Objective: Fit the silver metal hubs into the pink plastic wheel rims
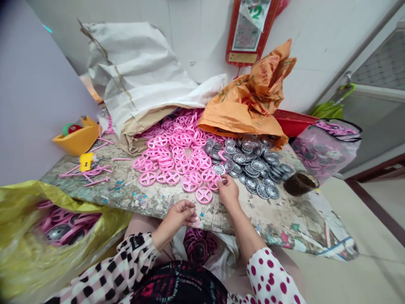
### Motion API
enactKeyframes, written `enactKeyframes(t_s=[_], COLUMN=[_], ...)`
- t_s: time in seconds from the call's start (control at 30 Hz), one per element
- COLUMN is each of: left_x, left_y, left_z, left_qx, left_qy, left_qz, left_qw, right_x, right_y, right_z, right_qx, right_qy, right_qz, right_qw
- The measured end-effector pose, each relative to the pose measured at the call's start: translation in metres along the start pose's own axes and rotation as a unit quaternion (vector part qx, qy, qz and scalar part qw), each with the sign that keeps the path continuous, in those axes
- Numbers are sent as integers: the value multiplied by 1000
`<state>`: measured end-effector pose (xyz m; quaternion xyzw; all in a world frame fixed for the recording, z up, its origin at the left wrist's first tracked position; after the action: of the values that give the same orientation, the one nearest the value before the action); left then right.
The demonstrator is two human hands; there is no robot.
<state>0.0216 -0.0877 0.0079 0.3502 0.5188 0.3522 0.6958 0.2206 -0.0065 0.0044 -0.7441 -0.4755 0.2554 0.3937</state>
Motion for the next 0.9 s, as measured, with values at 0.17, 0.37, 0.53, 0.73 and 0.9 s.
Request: enactKeyframes(t_s=[0.17, 0.37, 0.53, 0.73, 0.9], left_x=[-2, -9, -10, -5, -4], left_y=[6, 15, 16, 13, 12], left_z=[-1, 0, -3, -6, -2], left_qx=[-24, -66, -152, -205, -151], left_qy=[-3, -55, -130, -63, -42], left_qz=[-11, -26, -128, -67, -54], left_qw=[1000, 996, 971, 974, 986], right_x=[-17, -61, -110, -105, -32], right_y=[7, -10, -33, -31, -19], right_z=[-41, -48, -45, -46, -44], right_qx=[78, 187, -33, -84, -193], right_qy=[18, -96, -156, -268, -109], right_qz=[28, 23, -313, -357, -283], right_qw=[996, 977, 936, 891, 933])
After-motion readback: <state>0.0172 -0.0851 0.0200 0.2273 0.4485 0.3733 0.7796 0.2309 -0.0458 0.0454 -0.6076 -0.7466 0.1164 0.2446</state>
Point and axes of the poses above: each hand's wrist, its own x-axis towards the middle knuckle, its own z-axis out of the palm, y = z × x, the point moved 1 cm from there along x, towards the middle knuckle, and after that the axes turned 3 degrees about z, right-handed, at the moved point
